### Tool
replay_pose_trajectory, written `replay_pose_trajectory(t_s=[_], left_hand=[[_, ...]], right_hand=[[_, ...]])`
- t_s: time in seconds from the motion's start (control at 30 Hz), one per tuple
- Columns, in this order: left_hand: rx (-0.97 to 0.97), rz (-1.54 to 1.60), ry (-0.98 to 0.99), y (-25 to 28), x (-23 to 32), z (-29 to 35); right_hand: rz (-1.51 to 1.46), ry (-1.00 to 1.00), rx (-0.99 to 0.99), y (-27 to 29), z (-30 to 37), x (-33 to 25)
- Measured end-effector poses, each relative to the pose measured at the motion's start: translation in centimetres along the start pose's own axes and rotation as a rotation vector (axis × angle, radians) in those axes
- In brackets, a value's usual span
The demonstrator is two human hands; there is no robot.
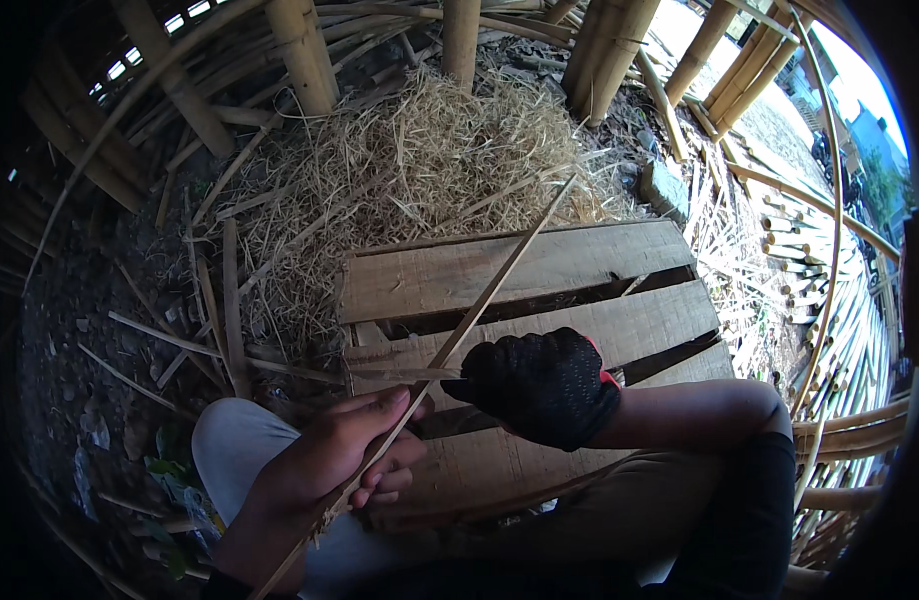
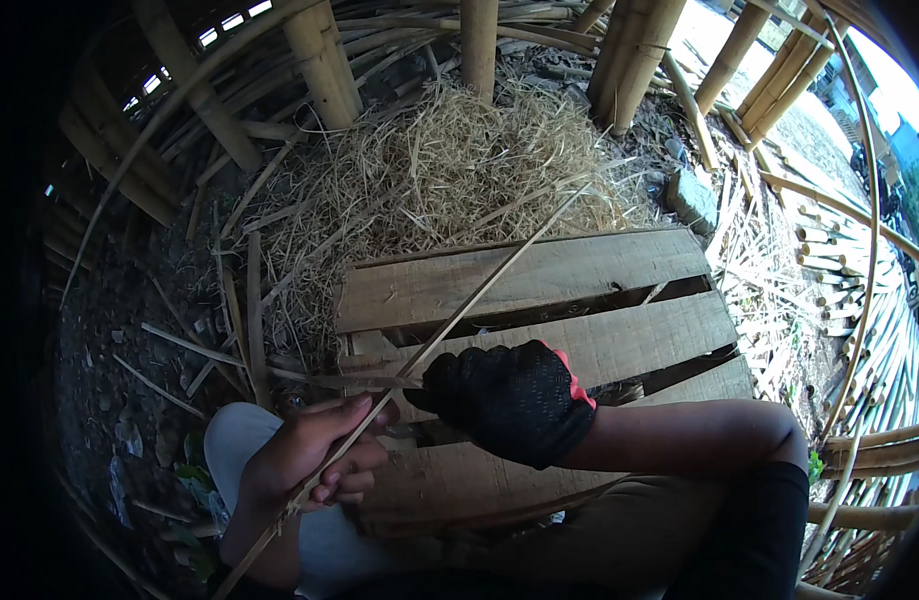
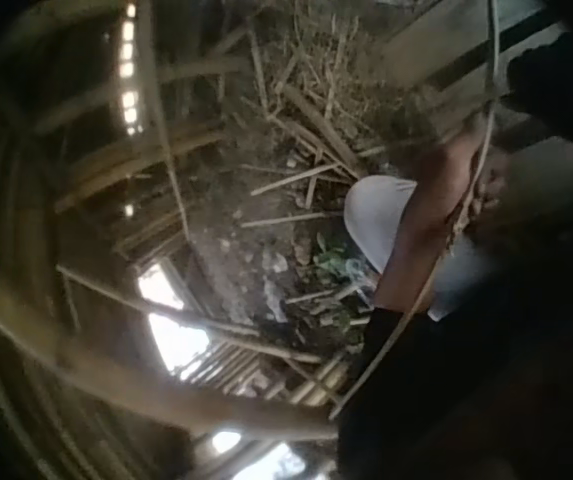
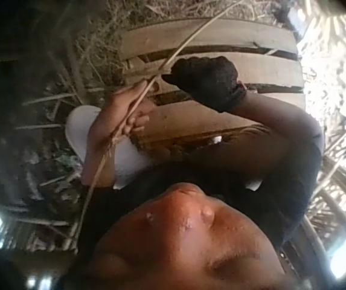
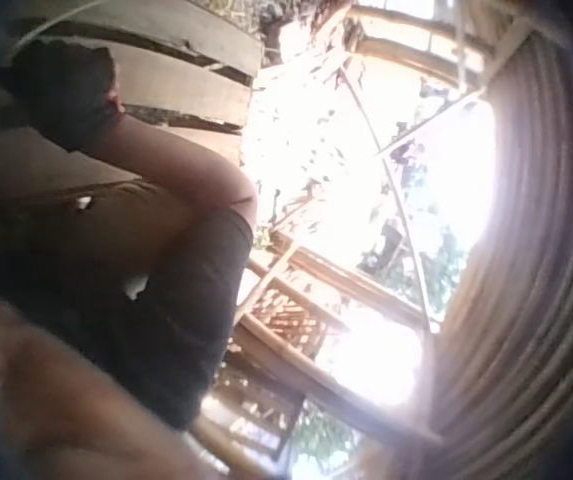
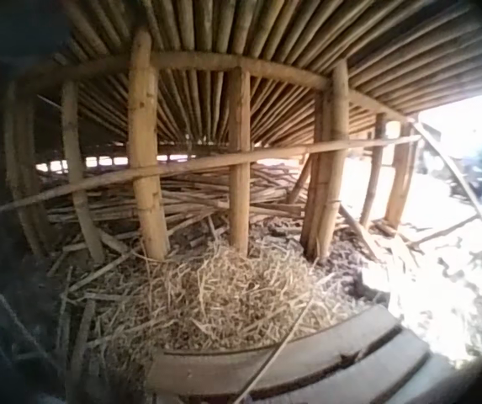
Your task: The person sits on the ground and uses a knife to shave and smooth a long bamboo stick. They hold the stick with the left hand and repeatedly draw the knife along its length to remove thin strips of material.
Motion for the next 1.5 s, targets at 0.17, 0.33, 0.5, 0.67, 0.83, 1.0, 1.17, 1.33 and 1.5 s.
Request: replay_pose_trajectory(t_s=[0.17,0.33,0.5,0.67,0.83,1.0,1.17,1.33,1.5], left_hand=[[-0.089,0.108,0.044,-0.9,-0.4,-0.2],[-0.074,0.025,0.025,-1.2,-0.3,0.6],[-0.078,0.093,0.049,-1.5,-0.6,0.5],[-0.133,0.117,0.050,-1.6,-0.6,0.5],[-0.193,0.203,0.058,-1.7,-0.7,0.5],[-0.189,0.162,0.065,-1.6,-0.8,0.5],[-0.144,0.071,0.036,-1.7,-0.7,0.6],[-0.279,0.310,0.097,-2.2,-1.3,1.0],[-0.403,0.537,0.157,-3.0,-1.4,1.4]], right_hand=[[-0.075,0.029,0.025,-0.9,-0.2,2.7],[0.012,0.105,-0.104,-1.0,0.5,3.2],[0.111,0.022,-0.205,-2.8,0.7,5.7],[-0.120,0.015,-0.034,-0.7,0.1,4.9],[0.274,0.037,-0.105,-3.5,0.4,10.1],[0.151,0.161,-0.094,-1.2,0.3,5.2],[0.333,-0.064,-0.356,-5.3,0.9,16.7],[0.101,0.055,-0.230,-2.0,-0.2,6.3],[0.190,-0.081,-0.303,-5.2,0.4,15.3]])
Point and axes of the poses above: each hand's wrist, its own z-axis away from the middle knuckle, its own y-axis out of the back of the hand, x = y × z, the point moved 10 cm from there along -z, towards the middle knuckle, and after that the axes turned 9 degrees about x, right-handed, at the moved point
